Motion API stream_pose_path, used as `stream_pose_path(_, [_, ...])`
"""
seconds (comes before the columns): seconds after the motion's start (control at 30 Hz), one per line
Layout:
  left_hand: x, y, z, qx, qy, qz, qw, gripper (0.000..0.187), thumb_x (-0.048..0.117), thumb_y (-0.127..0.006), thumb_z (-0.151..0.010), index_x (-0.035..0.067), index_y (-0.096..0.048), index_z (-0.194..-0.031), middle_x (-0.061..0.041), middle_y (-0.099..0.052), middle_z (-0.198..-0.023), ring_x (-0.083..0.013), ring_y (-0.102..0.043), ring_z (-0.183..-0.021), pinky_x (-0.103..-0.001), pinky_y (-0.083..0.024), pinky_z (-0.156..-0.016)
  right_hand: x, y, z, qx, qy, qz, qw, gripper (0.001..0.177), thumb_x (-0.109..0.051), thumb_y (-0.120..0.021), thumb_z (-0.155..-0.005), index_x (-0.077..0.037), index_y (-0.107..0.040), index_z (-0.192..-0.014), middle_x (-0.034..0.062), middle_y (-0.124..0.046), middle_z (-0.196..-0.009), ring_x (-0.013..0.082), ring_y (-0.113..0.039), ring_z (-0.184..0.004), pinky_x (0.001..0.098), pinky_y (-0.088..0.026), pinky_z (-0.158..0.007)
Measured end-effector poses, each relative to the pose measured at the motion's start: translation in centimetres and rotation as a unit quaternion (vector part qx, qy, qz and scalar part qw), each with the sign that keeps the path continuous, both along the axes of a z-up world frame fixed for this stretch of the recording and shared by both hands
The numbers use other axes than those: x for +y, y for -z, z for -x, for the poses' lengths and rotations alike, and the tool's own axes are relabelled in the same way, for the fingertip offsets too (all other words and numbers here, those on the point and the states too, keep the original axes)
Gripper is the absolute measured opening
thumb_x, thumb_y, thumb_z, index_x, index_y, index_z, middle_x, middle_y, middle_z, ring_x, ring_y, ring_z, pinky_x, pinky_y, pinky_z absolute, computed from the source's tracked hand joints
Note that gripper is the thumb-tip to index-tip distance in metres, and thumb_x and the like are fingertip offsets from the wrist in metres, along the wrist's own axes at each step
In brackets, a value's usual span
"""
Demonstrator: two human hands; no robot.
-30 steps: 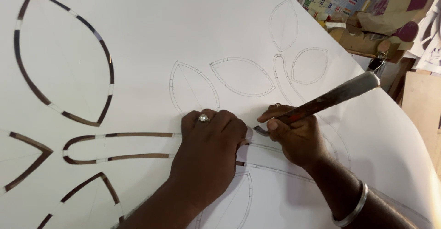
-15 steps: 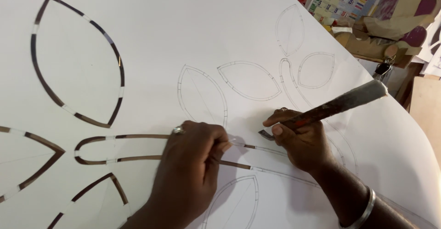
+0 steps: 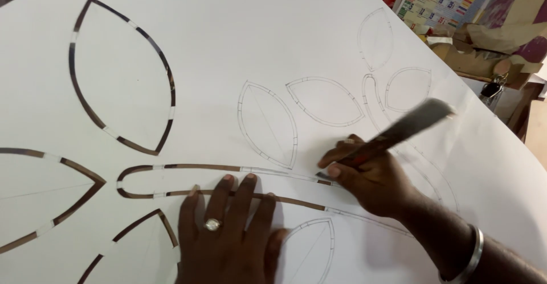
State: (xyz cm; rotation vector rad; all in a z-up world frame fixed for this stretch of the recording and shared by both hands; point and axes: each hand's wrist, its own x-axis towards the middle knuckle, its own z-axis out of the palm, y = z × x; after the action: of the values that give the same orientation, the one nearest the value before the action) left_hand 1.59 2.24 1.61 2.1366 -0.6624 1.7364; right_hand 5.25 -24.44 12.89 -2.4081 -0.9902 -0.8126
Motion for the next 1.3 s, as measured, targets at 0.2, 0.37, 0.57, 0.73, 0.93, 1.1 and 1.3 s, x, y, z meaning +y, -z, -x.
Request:
stream_pose_path(0.2, [0.0, -1.2, 0.6, 0.068, 0.025, -0.006, 0.997, 0.054, 0.05, -0.061, -0.087, 0.01, -0.068, -0.124, -0.025, -0.059, -0.133, -0.0439, -0.052, -0.128, -0.079, -0.024, -0.103, 7.6, -3.8, 0.1, 0.117, -0.065, 0.072, 0.988, 0.022, -0.024, -0.065, -0.098, -0.003, -0.071, -0.103, 0.0083, -0.074, -0.098, 0.0215, -0.073, -0.095, 0.0347, -0.06, -0.084])
stream_pose_path(0.37, [0.1, -0.8, 0.5, 0.052, 0.032, 0.002, 0.998, 0.054, 0.049, -0.061, -0.088, 0.01, -0.068, -0.125, -0.025, -0.059, -0.133, -0.045, -0.052, -0.129, -0.08, -0.024, -0.104, 10.9, -4.9, -0.3, 0.085, -0.07, 0.141, 0.984, 0.025, -0.026, -0.061, -0.101, -0.004, -0.072, -0.102, 0.0081, -0.076, -0.096, 0.0206, -0.074, -0.092, 0.0346, -0.06, -0.084])
stream_pose_path(0.57, [0.0, -0.7, 0.4, 0.053, 0.038, 0.005, 0.998, 0.052, 0.049, -0.06, -0.09, 0.01, -0.067, -0.125, -0.026, -0.06, -0.131, -0.0455, -0.053, -0.128, -0.081, -0.024, -0.103, 11.4, -5.1, -0.3, 0.117, -0.025, 0.148, 0.982, 0.025, -0.027, -0.061, -0.099, -0.005, -0.073, -0.101, 0.0073, -0.076, -0.093, 0.0188, -0.074, -0.09, 0.0343, -0.056, -0.083])
stream_pose_path(0.73, [0.0, -0.8, 0.6, 0.054, 0.037, 0.0, 0.998, 0.051, 0.048, -0.061, -0.091, 0.009, -0.068, -0.124, -0.025, -0.061, -0.13, -0.0453, -0.055, -0.126, -0.082, -0.024, -0.103, 12.4, -5.9, 0.5, 0.115, -0.023, 0.163, 0.98, 0.028, -0.028, -0.061, -0.1, -0.002, -0.072, -0.094, 0.0091, -0.075, -0.089, 0.02, -0.073, -0.085, 0.0343, -0.06, -0.079])
stream_pose_path(0.93, [-0.1, -1.0, 0.8, 0.062, 0.029, -0.004, 0.998, 0.053, 0.048, -0.061, -0.087, 0.009, -0.068, -0.122, -0.025, -0.06, -0.13, -0.0444, -0.056, -0.124, -0.081, -0.024, -0.101, 14.1, -7.6, 2.2, 0.166, 0.095, 0.207, 0.96, 0.028, -0.032, -0.062, -0.096, -0.006, -0.071, -0.091, 0.0098, -0.073, -0.083, 0.02, -0.071, -0.077, 0.037, -0.057, -0.074])
stream_pose_path(1.1, [-0.1, -1.0, 0.8, 0.073, 0.023, -0.008, 0.997, 0.054, 0.049, -0.062, -0.087, 0.01, -0.067, -0.124, -0.025, -0.06, -0.131, -0.0438, -0.055, -0.126, -0.08, -0.023, -0.103, 13.6, -7.8, 2.5, 0.185, 0.129, 0.207, 0.952, 0.027, -0.032, -0.065, -0.092, -0.005, -0.073, -0.09, 0.0109, -0.073, -0.079, 0.0207, -0.07, -0.071, 0.0383, -0.056, -0.07])
stream_pose_path(1.3, [-0.2, -1.1, 1.0, 0.077, 0.014, -0.002, 0.997, 0.054, 0.049, -0.061, -0.087, 0.01, -0.067, -0.124, -0.023, -0.061, -0.13, -0.042, -0.054, -0.126, -0.079, -0.023, -0.104, 12.6, -7.9, 3.0, 0.202, 0.152, 0.211, 0.944, 0.028, -0.032, -0.064, -0.092, -0.005, -0.073, -0.091, 0.0139, -0.072, -0.074, 0.0236, -0.067, -0.065, 0.0396, -0.055, -0.067])
